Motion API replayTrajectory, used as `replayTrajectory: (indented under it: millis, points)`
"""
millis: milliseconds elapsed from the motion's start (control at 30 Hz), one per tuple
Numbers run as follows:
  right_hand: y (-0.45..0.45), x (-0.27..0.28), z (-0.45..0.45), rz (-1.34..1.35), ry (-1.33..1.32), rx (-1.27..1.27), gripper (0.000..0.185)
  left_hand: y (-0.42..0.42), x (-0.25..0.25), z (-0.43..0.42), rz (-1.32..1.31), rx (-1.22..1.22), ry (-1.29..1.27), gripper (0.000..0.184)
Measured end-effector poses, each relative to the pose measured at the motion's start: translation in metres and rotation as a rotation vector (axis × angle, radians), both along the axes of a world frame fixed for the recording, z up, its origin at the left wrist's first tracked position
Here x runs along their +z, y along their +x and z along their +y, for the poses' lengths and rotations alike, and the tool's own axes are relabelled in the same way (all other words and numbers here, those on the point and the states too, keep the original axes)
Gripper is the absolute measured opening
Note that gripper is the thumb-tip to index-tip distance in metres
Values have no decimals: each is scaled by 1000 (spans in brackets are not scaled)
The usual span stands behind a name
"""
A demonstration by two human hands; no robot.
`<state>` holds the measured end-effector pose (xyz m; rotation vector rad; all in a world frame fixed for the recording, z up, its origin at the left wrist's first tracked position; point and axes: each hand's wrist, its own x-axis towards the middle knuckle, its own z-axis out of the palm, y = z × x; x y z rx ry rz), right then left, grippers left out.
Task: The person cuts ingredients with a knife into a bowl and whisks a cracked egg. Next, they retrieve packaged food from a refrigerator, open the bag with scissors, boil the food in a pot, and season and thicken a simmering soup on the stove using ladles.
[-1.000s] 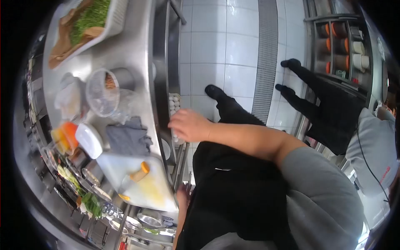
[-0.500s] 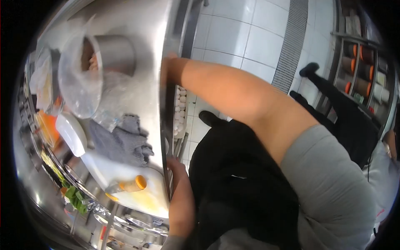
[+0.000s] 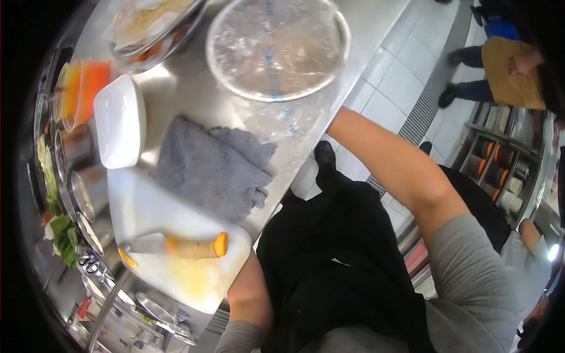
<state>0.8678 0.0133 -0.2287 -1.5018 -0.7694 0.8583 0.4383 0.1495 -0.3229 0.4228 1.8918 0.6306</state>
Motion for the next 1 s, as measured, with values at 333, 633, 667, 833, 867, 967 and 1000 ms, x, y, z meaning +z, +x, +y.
replayTrajectory:
  millis: [333, 633, 667, 833, 867, 967, 1000]
  points:
    - [-77, 184, -187, -722, -396, 297, 13, -15, -14, 1, -97, 94, -30, 66]
    - [-111, 316, -180, 144, -79, 207, 23, -38, 27, -26, -41, -124, -18, 65]
    - [-118, 309, -182, 326, -192, 30, 28, -45, 39, -34, 7, -205, 1, 64]
    - [-131, 296, -115, 1017, 141, -107, 46, -110, 110, -102, 504, -884, 313, 64]
    - [-132, 298, -109, 856, 105, -61, 41, -132, 129, -123, 574, -954, 388, 63]
    - [-141, 321, -76, 477, 10, 66, 26, -166, 233, -165, 536, -785, 381, 61]
    - [-146, 333, -57, 181, -76, 201, 22, -169, 279, -179, 472, -662, 334, 59]
